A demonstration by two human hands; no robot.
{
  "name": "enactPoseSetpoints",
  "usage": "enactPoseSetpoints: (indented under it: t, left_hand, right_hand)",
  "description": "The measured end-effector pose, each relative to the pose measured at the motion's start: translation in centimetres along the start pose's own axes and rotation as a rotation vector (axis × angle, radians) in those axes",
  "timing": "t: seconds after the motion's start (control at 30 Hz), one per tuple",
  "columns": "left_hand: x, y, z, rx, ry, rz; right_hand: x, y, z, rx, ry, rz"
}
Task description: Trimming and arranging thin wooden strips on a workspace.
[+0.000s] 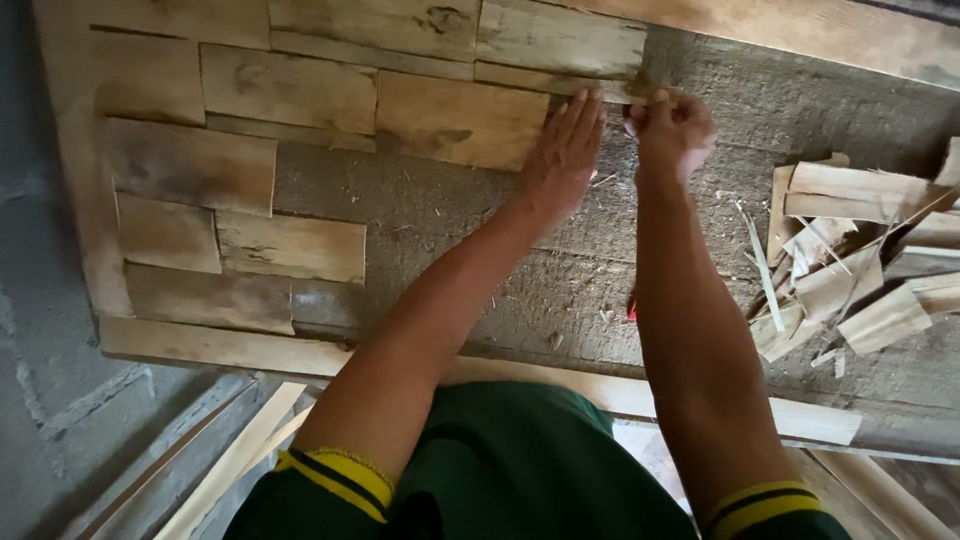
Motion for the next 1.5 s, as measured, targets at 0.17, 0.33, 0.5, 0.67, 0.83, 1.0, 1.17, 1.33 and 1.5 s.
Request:
enactPoseSetpoints:
  t: [0.17,0.33,0.5,0.67,0.83,1.0,1.17,1.33,1.5]
  left_hand:
    - [0.0,-1.3,-0.1,-0.132,0.042,0.062]
    - [0.0,-3.9,-0.5,-0.144,0.034,0.141]
    - [0.4,-2.1,-0.2,-0.210,-0.001,0.091]
    - [0.7,-2.7,-0.5,-0.149,-0.028,0.196]
    - [1.7,-1.4,-0.6,-0.064,-0.069,0.138]
    - [1.0,-4.6,-1.1,0.082,-0.031,0.091]
    - [2.2,-4.2,-0.9,0.061,-0.032,-0.035]
    - [2.0,-4.6,-1.6,0.260,-0.010,-0.088]
    - [1.6,-5.0,-1.4,0.157,0.022,-0.142]
  right_hand:
    - [-0.3,-0.1,0.2,-0.026,0.001,-0.024]
    - [0.3,-0.4,-0.7,0.074,-0.010,0.004]
    - [-2.2,0.3,3.4,-0.076,0.052,-0.043]
    - [-2.9,-6.3,2.6,-0.370,-0.106,-0.080]
    - [-10.4,-11.4,4.2,-1.137,-0.455,-0.016]
    - [-17.8,-13.5,1.6,-1.470,0.190,0.018]
    - [-19.7,-13.0,-2.4,-1.271,0.220,0.102]
    - [-20.3,-11.7,-1.1,-1.156,0.032,0.039]
    - [-19.0,-10.2,-1.6,-0.917,-0.083,0.116]
Point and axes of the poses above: each hand's wrist, its own x-axis towards the middle knuckle, its own y-axis out of the palm, z = x × y, the point moved 8 cm from there along x, towards the middle knuckle, and after that the axes turned 15 degrees about z, right-handed, at the moved point
